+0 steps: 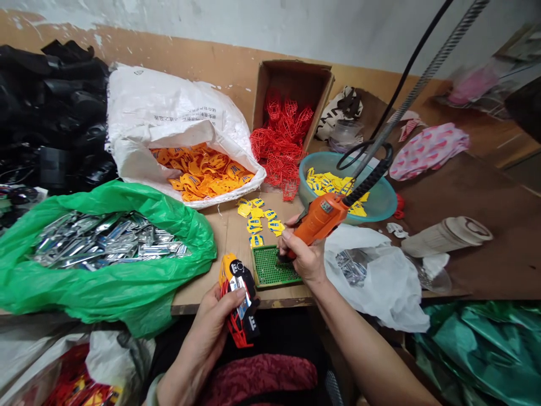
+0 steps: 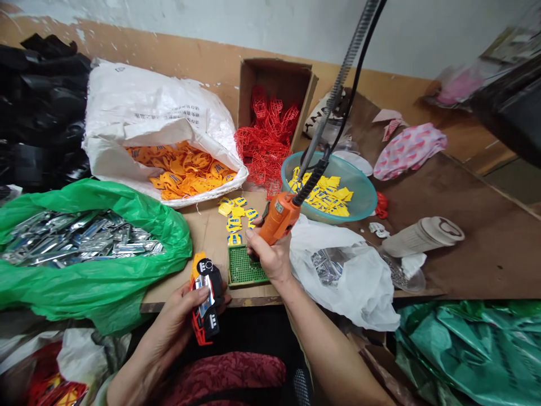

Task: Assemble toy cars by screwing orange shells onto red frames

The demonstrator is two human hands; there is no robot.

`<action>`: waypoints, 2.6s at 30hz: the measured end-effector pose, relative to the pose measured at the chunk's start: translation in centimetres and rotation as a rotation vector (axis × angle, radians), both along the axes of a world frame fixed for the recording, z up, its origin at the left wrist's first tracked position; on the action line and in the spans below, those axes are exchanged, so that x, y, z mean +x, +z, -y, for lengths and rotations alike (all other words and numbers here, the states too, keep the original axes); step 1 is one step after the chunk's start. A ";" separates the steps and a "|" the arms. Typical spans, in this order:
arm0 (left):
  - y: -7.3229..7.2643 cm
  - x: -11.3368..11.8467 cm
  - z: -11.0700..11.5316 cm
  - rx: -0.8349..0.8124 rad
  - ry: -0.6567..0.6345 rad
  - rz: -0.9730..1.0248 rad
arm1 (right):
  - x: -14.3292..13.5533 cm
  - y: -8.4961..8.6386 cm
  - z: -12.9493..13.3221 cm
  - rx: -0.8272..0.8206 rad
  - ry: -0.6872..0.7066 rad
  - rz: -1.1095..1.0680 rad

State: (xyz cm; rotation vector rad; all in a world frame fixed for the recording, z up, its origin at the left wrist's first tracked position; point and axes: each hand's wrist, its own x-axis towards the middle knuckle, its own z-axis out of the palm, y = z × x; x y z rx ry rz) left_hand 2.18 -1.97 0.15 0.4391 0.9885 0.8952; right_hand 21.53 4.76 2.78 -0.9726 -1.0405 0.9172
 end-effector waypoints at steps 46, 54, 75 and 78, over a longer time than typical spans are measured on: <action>0.9 0.3 0.2 0.111 0.029 0.057 | -6.2 6.4 2.2 0.090 0.326 -0.266; 0.8 0.4 0.4 0.128 0.044 0.042 | -6.1 6.3 2.6 0.083 0.393 -0.204; 0.9 -0.3 0.3 -0.017 0.074 -0.020 | -2.5 0.9 1.8 0.003 0.143 -0.152; 0.7 -0.4 0.3 -0.012 0.061 -0.024 | -2.6 0.5 1.8 0.006 0.158 -0.145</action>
